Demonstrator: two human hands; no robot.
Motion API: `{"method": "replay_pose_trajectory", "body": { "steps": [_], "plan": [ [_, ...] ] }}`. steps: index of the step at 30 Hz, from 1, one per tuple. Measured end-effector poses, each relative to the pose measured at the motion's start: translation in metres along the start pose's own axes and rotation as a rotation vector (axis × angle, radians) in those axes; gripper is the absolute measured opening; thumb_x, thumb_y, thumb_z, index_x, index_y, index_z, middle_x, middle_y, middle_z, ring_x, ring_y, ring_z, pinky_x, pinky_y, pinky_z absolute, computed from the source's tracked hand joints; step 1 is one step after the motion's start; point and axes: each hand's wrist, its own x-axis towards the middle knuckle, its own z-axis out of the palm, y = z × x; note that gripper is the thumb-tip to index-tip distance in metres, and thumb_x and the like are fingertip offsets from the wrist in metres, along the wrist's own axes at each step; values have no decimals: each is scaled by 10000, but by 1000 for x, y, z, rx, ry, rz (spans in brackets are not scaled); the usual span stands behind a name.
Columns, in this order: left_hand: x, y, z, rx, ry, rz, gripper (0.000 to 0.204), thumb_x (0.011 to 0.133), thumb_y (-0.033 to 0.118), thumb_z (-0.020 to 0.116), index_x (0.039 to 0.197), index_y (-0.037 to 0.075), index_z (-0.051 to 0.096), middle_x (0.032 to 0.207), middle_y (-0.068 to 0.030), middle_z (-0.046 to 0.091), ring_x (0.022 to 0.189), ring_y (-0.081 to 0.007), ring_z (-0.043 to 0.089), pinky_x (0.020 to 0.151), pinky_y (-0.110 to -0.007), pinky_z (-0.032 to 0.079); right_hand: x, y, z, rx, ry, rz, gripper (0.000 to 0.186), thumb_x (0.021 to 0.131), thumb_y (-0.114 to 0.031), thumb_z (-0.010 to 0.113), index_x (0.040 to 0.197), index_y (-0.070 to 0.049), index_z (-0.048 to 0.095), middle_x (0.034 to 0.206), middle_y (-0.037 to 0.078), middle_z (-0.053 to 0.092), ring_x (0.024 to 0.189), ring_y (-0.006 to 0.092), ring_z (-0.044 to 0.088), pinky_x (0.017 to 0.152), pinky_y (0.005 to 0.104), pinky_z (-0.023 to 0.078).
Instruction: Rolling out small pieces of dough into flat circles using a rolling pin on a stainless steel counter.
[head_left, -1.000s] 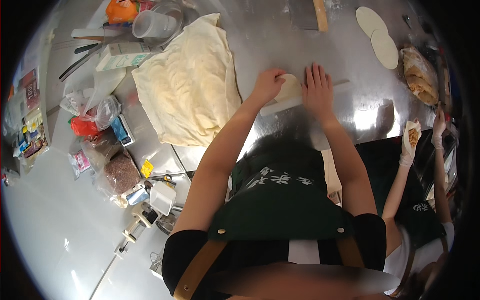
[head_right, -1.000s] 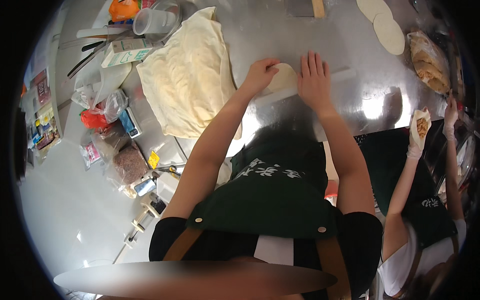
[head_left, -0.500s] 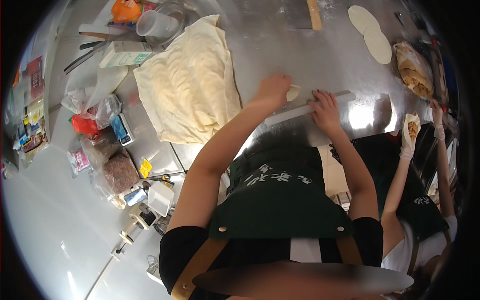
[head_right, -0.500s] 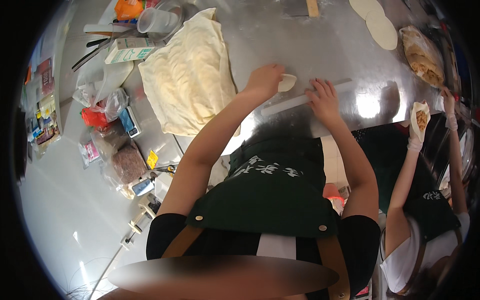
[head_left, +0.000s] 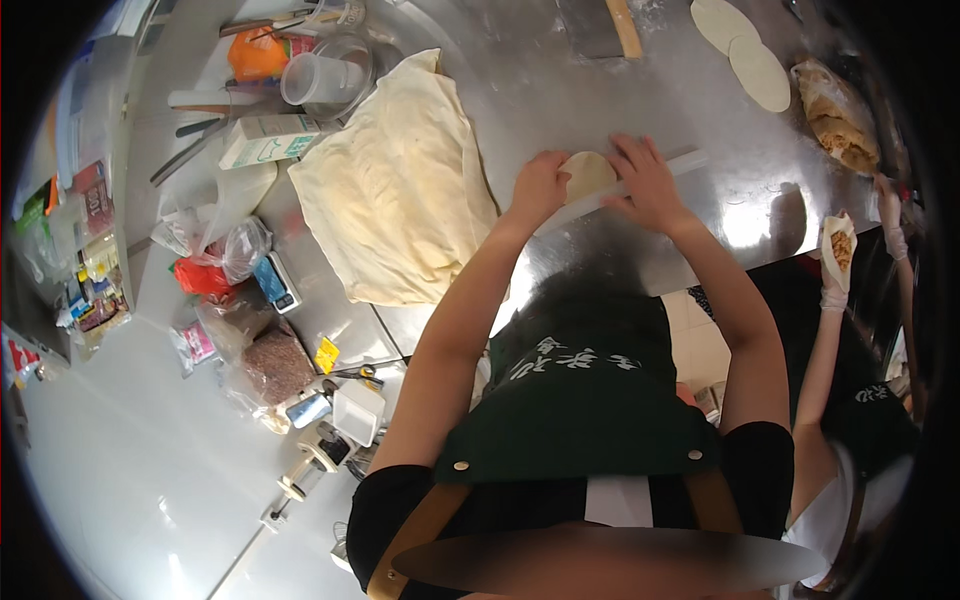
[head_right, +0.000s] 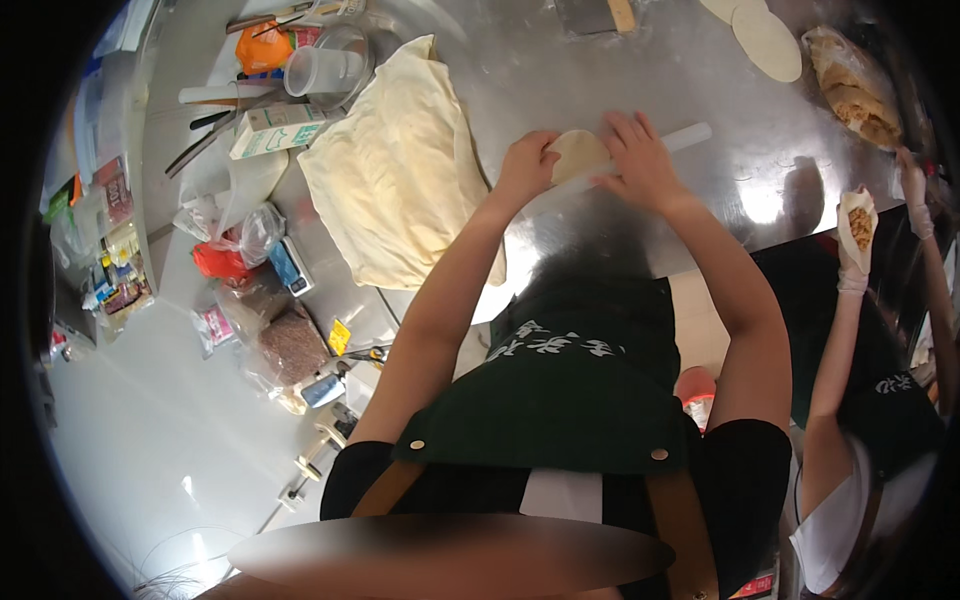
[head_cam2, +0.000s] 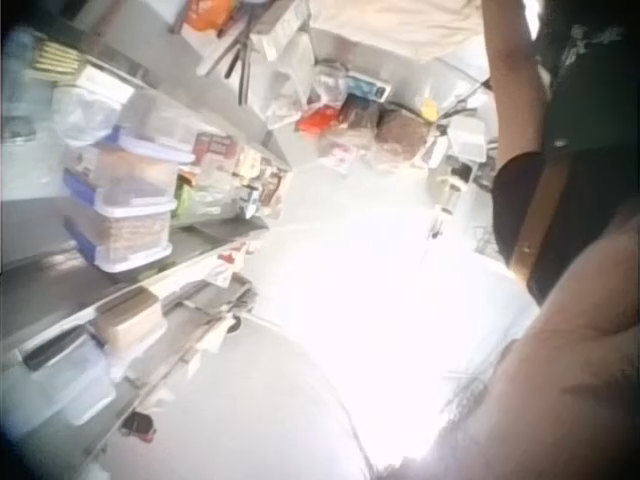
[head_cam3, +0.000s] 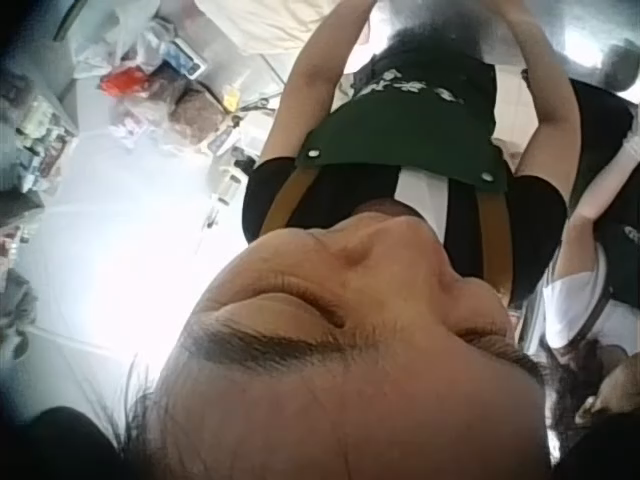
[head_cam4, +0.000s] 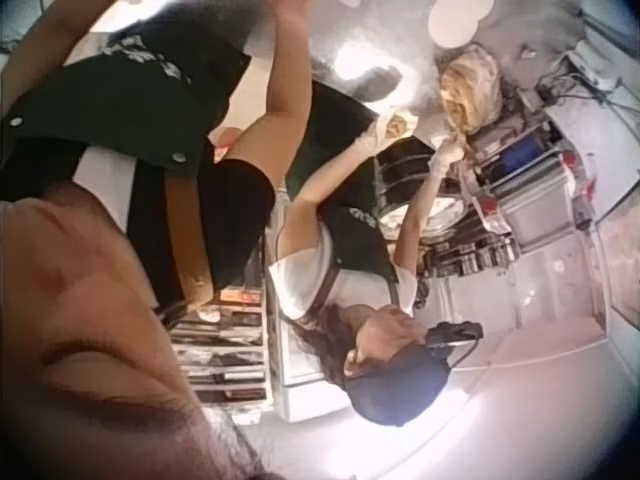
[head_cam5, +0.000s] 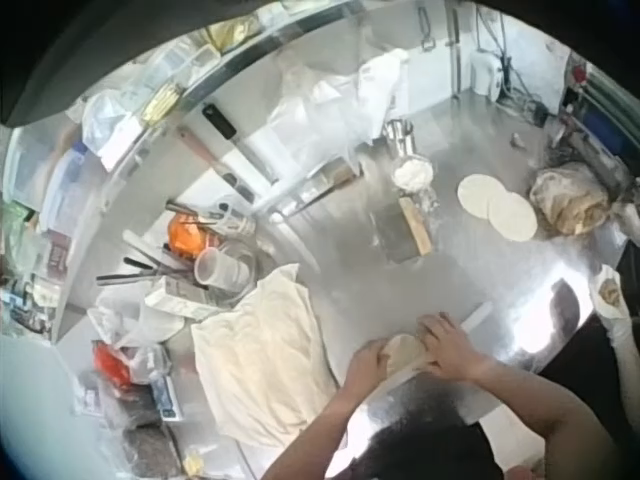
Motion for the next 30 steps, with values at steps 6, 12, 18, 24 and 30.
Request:
{"method": "replay_pose_trajectory", "body": {
  "steps": [6,12,18,24,30],
  "plan": [
    [0,-5,0,-133,32,-75,242,757,72,591,989,19,628,918,-189,631,823,-340,611,740,-385,479,12,-2,33,-253,56,265,535,827,-319,551,1258,-24,438,1370,188,373,1275,327,346,1049,497,251],
    [3,-6,-3,-250,-16,-180,227,771,128,617,969,18,638,822,-160,646,737,-278,627,688,-343,482,15,-10,40,-240,71,355,572,841,-292,528,1320,-18,378,1383,195,362,1293,345,325,1040,504,256],
    [14,1,0,-15,-51,-17,279,761,156,622,1003,18,633,875,-164,653,798,-274,637,719,-338,489,46,-4,33,-282,144,363,580,836,-314,550,1304,-6,399,1386,212,345,1292,335,326,1039,498,253],
    [24,7,5,232,-98,29,207,740,122,613,925,30,624,925,-160,625,902,-316,594,752,-402,475,-12,-10,27,-148,73,218,692,770,-314,637,1337,-27,362,1396,168,353,1294,306,329,1064,460,236],
    [-10,72,-14,440,-238,77,184,737,58,602,917,18,602,908,-169,621,874,-360,581,743,-436,461,-71,16,16,-144,-4,-58,465,665,-222,710,1063,-51,543,1260,119,475,1230,279,400,1062,456,265]
  ]
}}
